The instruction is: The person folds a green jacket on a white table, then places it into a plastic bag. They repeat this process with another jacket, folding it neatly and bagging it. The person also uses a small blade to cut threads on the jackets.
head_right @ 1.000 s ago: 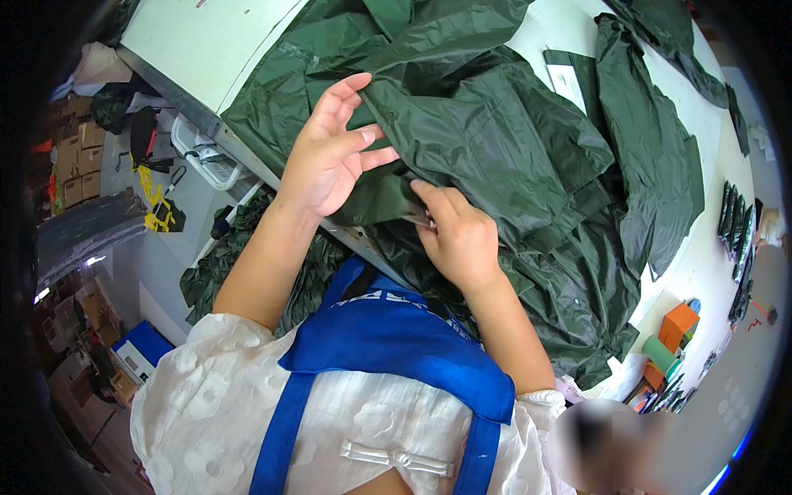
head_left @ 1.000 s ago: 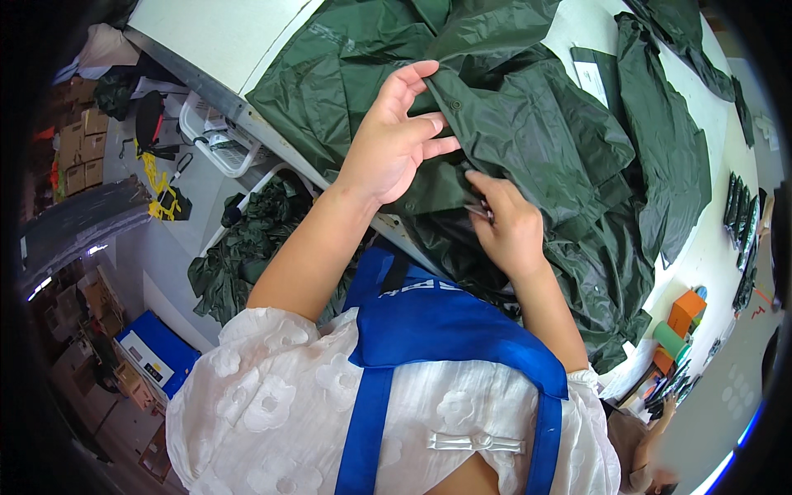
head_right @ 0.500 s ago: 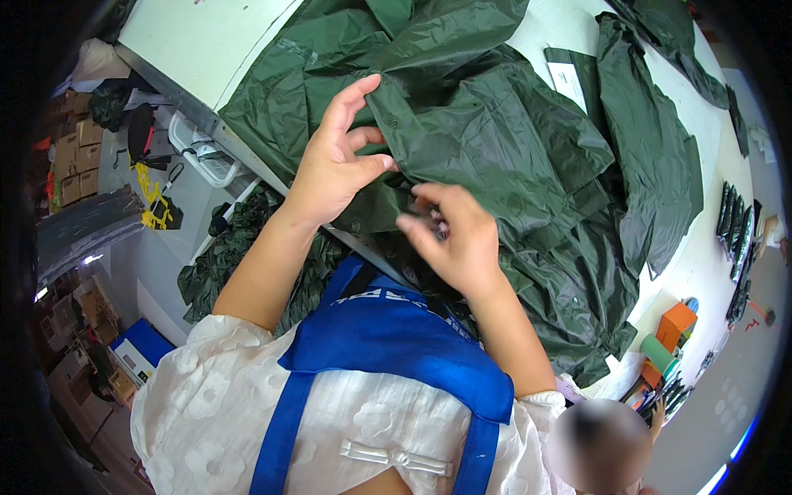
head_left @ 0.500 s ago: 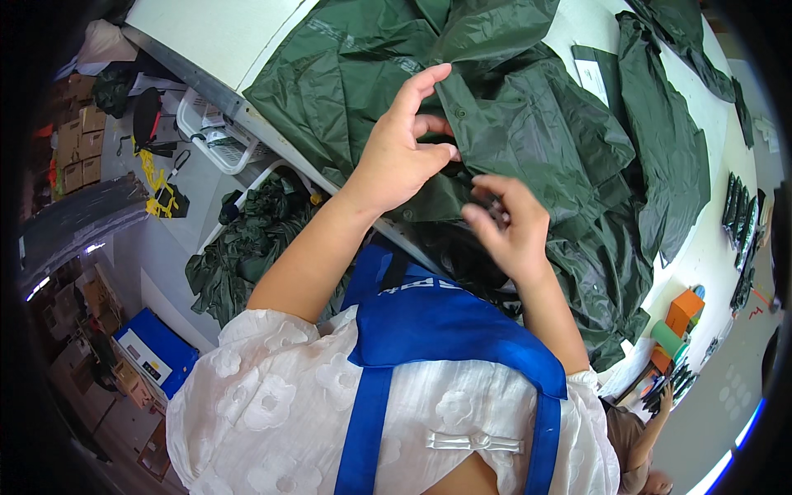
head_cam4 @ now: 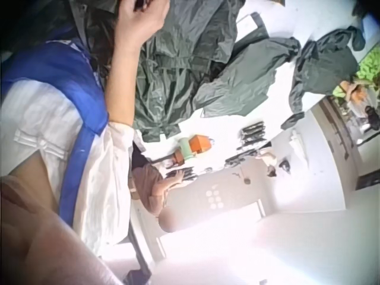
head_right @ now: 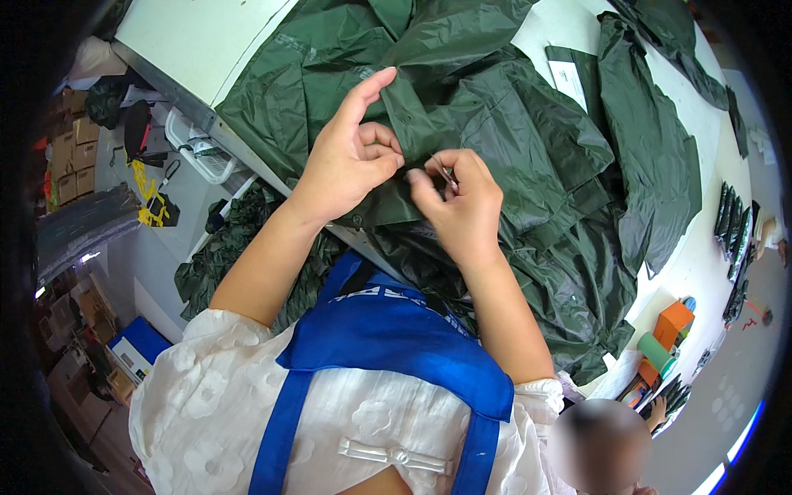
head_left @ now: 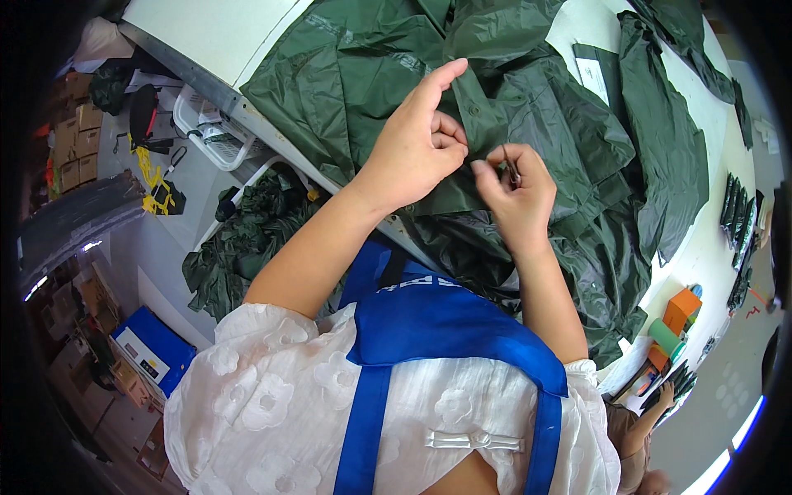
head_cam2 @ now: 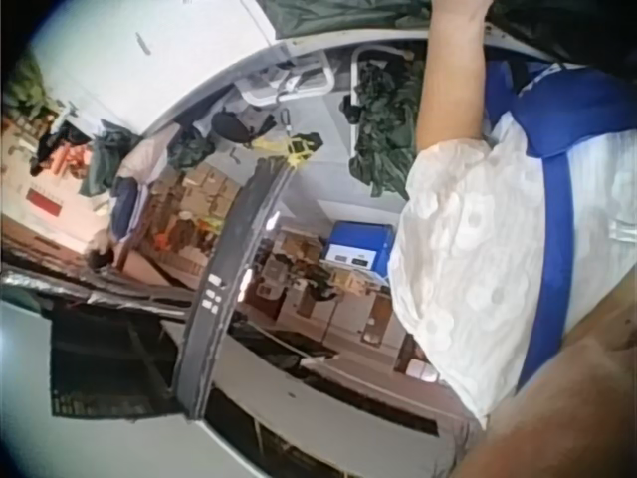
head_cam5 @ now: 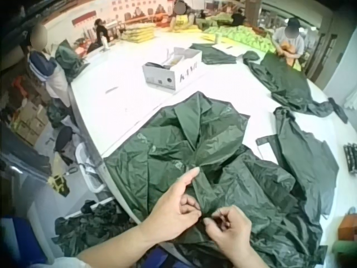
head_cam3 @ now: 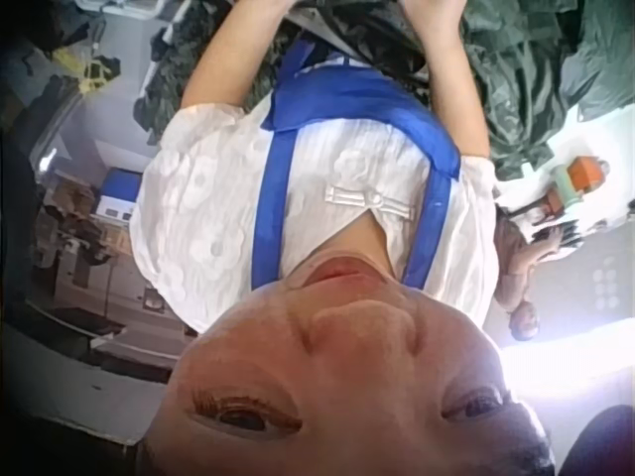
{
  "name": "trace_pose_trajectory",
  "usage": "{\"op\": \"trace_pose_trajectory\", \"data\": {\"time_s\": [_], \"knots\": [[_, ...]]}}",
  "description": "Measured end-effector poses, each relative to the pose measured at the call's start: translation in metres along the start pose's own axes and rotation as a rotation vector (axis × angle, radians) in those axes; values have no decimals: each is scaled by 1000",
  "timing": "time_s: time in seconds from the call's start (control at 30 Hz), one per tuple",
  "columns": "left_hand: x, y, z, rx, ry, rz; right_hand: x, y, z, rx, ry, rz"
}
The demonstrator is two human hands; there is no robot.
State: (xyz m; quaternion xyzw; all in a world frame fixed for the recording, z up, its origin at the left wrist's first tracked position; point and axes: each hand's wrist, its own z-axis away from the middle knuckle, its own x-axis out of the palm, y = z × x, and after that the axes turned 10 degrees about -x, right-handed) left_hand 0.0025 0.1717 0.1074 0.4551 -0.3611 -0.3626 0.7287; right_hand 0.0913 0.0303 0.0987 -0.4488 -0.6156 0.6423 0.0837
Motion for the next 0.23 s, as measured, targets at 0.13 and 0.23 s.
{"op": "trace_pose_trajectory", "data": {"time_s": [0.13, 0.23], "knots": [[2, 4, 1, 71, 18, -160, 8, 5, -5, -175, 5, 76], [-1, 8, 1, 105, 21, -319, 5, 8, -5, -117, 12, 43]]}}
